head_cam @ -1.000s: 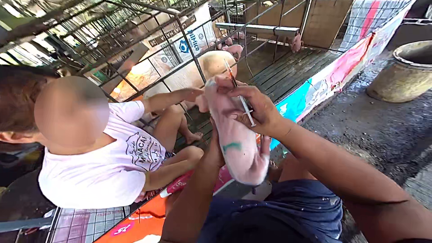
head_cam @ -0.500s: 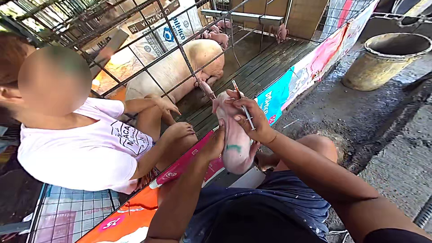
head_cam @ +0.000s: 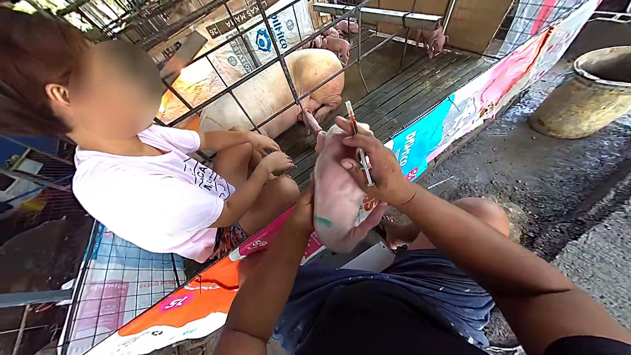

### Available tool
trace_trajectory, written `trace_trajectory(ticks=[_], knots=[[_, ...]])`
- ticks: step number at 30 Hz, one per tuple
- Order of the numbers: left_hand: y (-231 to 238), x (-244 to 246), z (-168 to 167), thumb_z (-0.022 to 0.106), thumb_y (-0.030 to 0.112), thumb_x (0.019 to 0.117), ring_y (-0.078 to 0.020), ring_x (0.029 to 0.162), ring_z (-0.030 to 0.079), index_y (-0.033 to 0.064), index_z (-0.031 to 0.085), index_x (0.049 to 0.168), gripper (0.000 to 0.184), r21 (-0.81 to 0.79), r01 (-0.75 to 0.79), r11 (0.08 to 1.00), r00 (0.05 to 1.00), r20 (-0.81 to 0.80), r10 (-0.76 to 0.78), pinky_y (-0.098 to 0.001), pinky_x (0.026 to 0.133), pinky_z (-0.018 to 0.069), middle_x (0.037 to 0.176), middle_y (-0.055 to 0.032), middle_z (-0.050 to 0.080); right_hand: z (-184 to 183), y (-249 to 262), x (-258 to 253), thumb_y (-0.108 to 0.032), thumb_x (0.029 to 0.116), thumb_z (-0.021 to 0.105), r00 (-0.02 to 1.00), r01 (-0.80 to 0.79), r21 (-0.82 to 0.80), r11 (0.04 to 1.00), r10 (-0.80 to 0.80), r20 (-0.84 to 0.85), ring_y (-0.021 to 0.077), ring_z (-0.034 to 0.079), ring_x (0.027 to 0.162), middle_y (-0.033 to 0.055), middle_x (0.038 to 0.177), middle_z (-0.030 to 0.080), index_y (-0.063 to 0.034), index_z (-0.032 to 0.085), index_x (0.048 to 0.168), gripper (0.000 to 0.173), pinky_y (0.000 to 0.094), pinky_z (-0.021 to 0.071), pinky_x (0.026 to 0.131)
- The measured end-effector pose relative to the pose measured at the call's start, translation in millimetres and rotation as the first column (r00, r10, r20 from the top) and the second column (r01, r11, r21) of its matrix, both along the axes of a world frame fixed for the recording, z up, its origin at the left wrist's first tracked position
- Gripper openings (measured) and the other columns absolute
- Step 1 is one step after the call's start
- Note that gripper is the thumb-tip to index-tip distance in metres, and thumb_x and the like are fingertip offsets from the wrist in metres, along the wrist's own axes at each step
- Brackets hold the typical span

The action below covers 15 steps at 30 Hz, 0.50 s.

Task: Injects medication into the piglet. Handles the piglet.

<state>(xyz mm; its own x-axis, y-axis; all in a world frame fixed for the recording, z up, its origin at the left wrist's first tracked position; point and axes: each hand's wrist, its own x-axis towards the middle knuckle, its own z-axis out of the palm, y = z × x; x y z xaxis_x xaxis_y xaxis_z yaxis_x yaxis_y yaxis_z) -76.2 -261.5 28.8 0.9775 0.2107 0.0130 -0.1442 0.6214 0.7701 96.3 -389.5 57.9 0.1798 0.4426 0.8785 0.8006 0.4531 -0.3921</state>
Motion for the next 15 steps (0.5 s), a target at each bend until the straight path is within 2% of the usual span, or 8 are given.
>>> trace_trajectory(ticks=[1,3,5,7,8,11,13,15], knots=[[-6.2,-4.9,-6.4,0.047,0.051,0.1043,-0.0089,0.092,0.073,0.0177,0.072,0.110,0.042,-0.073,-0.062,0.995,0.998,-0.037,0.060,-0.0297,0.084,0.0609,0.098,-0.0015,0.077,3.7,-0.1,2.9,-0.025,0.1065,0.053,0.999,0.008,-0.068,0.998,-0.005,0.042,0.0304,0.053,0.139,0.0219,0.147,0.055,0.0044,0.058,0.134,0.040,0.0449,0.0487,0.112],[-32.3,-5.6,-6.7,0.018,0.044,0.1113,-0.0027,0.079,0.070,0.0147,0.063,0.100,0.055,-0.052,-0.273,0.960,0.952,-0.157,0.263,-0.0218,0.072,0.0581,0.083,0.0026,0.072,9.2,1.5,6.5,-0.028,0.1058,0.052,0.986,0.048,-0.180,0.982,-0.017,0.168,0.0267,0.059,0.133,0.0162,0.142,0.061,-0.0012,0.063,0.130,0.038,0.0426,0.0531,0.105],[-52.1,-1.0,-27.8,0.025,0.051,0.1096,-0.0086,0.088,0.070,0.0088,0.067,0.106,0.060,-0.192,-0.295,0.936,0.956,-0.057,0.289,-0.0262,0.079,0.0582,0.092,-0.0036,0.072,10.9,5.0,5.8,-0.028,0.1052,0.054,0.965,0.013,-0.247,0.969,0.052,0.255,0.0261,0.063,0.126,0.0139,0.140,0.063,-0.0059,0.064,0.129,0.034,0.0426,0.0569,0.098],[-45.5,7.9,-51.1,0.051,0.060,0.0986,-0.0117,0.094,0.072,0.0143,0.072,0.107,0.051,-0.371,-0.162,0.914,0.977,0.073,0.203,-0.0322,0.084,0.0598,0.098,-0.0032,0.075,12.0,6.9,1.0,-0.026,0.1030,0.058,0.947,-0.014,-0.302,0.953,0.109,0.302,0.0283,0.064,0.126,0.0139,0.141,0.062,-0.0077,0.064,0.129,0.032,0.0446,0.0588,0.094],[-45.5,11.6,-50.2,0.057,0.062,0.0942,-0.0123,0.093,0.073,0.0168,0.074,0.105,0.049,-0.430,-0.147,0.891,0.973,0.098,0.208,-0.0337,0.084,0.0608,0.098,-0.0025,0.076,13.3,6.9,-0.9,-0.025,0.1031,0.058,0.946,-0.010,-0.319,0.948,0.112,0.305,0.0283,0.064,0.126,0.0133,0.143,0.061,-0.0082,0.064,0.129,0.032,0.0445,0.0591,0.093],[-43.9,18.4,-47.3,0.059,0.070,0.0886,-0.0146,0.093,0.074,0.0175,0.073,0.108,0.058,-0.473,-0.175,0.864,0.966,0.089,0.244,-0.0367,0.083,0.0618,0.099,-0.0034,0.076,17.4,1.7,-3.2,-0.024,0.1065,0.052,0.981,0.004,-0.299,0.954,0.055,0.188,0.0245,0.060,0.132,0.0116,0.142,0.062,-0.0052,0.064,0.132,0.034,0.0418,0.0544,0.104],[-36.9,23.7,-55.7,0.053,0.077,0.0880,-0.0131,0.088,0.071,0.0157,0.070,0.106,0.066,-0.422,-0.195,0.885,0.969,0.057,0.241,-0.0347,0.079,0.0604,0.094,-0.0021,0.073,19.4,-6.0,-3.2,-0.021,0.1077,0.050,0.998,-0.059,-0.248,0.967,0.054,-0.026,0.0209,0.060,0.130,0.0103,0.137,0.065,-0.0020,0.064,0.132,0.034,0.0403,0.0521,0.109],[-27.8,31.7,-62.3,0.046,0.075,0.0930,-0.0142,0.078,0.066,0.0116,0.067,0.103,0.068,-0.305,-0.207,0.930,0.965,0.092,0.245,-0.0332,0.071,0.0570,0.085,-0.0041,0.067,23.3,-18.7,-3.4,-0.018,0.1084,0.048,0.969,-0.152,-0.209,0.966,0.104,-0.223,0.0180,0.067,0.117,0.0095,0.128,0.069,0.0001,0.062,0.134,0.034,0.0381,0.0578,0.101]])
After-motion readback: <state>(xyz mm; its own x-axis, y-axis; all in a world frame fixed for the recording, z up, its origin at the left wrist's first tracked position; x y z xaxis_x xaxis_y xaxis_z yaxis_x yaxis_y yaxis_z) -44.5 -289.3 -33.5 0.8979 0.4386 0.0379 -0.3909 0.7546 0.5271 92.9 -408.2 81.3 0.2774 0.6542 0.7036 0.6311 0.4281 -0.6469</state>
